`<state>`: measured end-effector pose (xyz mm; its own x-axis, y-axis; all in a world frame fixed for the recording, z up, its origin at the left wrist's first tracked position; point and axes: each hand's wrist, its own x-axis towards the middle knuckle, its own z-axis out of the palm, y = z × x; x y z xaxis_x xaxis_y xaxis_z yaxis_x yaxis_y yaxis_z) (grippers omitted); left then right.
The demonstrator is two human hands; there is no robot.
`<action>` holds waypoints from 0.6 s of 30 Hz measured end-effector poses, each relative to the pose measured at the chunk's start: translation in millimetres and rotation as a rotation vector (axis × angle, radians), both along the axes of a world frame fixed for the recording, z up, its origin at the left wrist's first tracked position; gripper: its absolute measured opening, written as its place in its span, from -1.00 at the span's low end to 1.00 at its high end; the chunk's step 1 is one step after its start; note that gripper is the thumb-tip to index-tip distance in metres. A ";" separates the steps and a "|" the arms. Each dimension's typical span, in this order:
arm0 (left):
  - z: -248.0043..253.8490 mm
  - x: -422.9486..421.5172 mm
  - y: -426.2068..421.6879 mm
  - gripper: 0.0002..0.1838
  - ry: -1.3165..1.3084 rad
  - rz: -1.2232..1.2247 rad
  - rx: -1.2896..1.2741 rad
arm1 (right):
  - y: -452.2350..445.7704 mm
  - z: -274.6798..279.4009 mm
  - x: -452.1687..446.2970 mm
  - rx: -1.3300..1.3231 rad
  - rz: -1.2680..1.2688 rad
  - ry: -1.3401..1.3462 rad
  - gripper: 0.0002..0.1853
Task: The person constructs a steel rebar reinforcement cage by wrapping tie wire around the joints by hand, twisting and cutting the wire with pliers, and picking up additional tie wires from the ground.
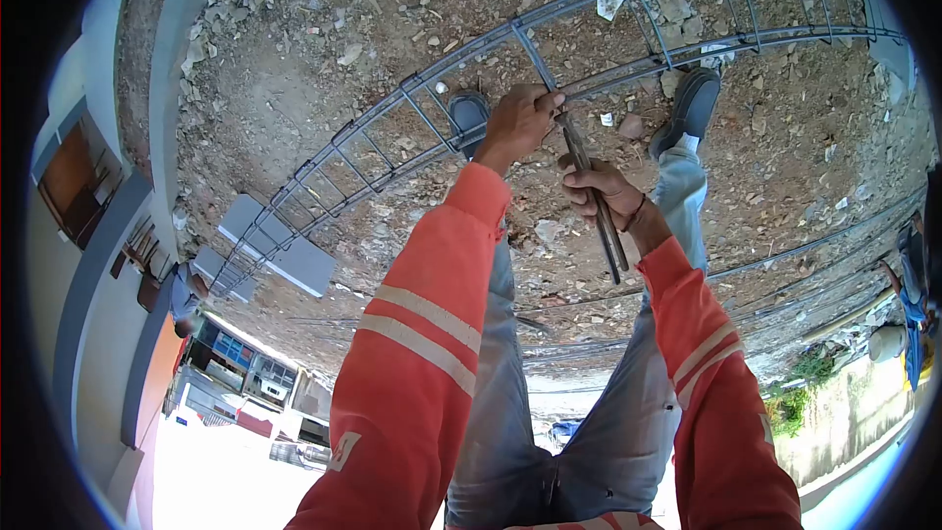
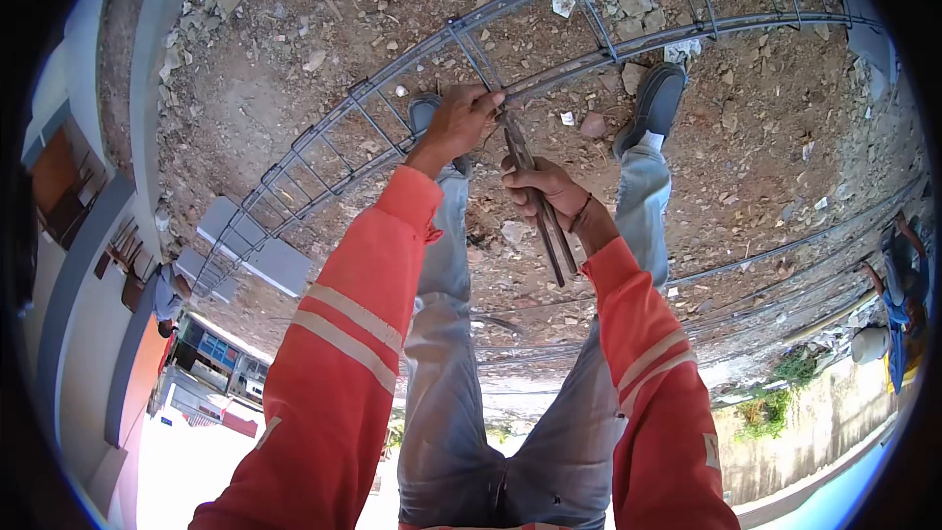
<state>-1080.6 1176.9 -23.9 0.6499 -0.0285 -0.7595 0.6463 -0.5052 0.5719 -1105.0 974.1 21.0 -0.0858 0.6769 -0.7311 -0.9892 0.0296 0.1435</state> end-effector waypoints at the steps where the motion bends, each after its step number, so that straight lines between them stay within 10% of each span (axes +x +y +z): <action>1: 4.1 4.2 1.3 -0.54 -0.005 -0.003 0.005 | 5.9 -9.2 -11.4 -0.057 0.026 -0.085 -0.66; 2: 7.6 8.4 2.3 -0.55 0.034 0.036 -0.031 | 3.6 -16.1 -19.6 -0.052 0.026 -0.091 -0.66; 4: 10.7 10.9 3.0 -0.56 0.079 0.074 -0.066 | 14.3 -3.5 -30.1 -0.705 0.803 -1.120 -0.63; 5: 10.7 10.2 2.3 -0.57 0.065 0.048 -0.032 | 14.3 3.8 -32.8 -0.946 0.671 -1.536 -0.62; 8: 9.1 9.4 -2.2 -0.58 0.075 0.027 -0.007 | 3.7 15.4 -17.8 -0.973 0.743 -1.548 -0.66; 10: 6.2 2.3 0.6 -0.59 0.114 0.041 -0.003 | 4.1 15.0 -22.5 -0.901 0.800 -1.485 -0.75; 12: -2.1 -0.3 1.0 -0.60 0.091 -0.059 -0.006 | -2.2 -2.9 -33.9 -0.506 0.562 -0.974 -0.84; 13: -6.3 -2.5 1.2 -0.60 0.083 -0.057 -0.005 | -4.5 -4.6 -33.8 -0.190 0.186 -0.284 -0.83; 18: -2.9 3.0 3.6 -0.62 0.054 -0.061 -0.004 | 7.8 -1.1 -52.7 0.238 -0.384 0.135 -0.79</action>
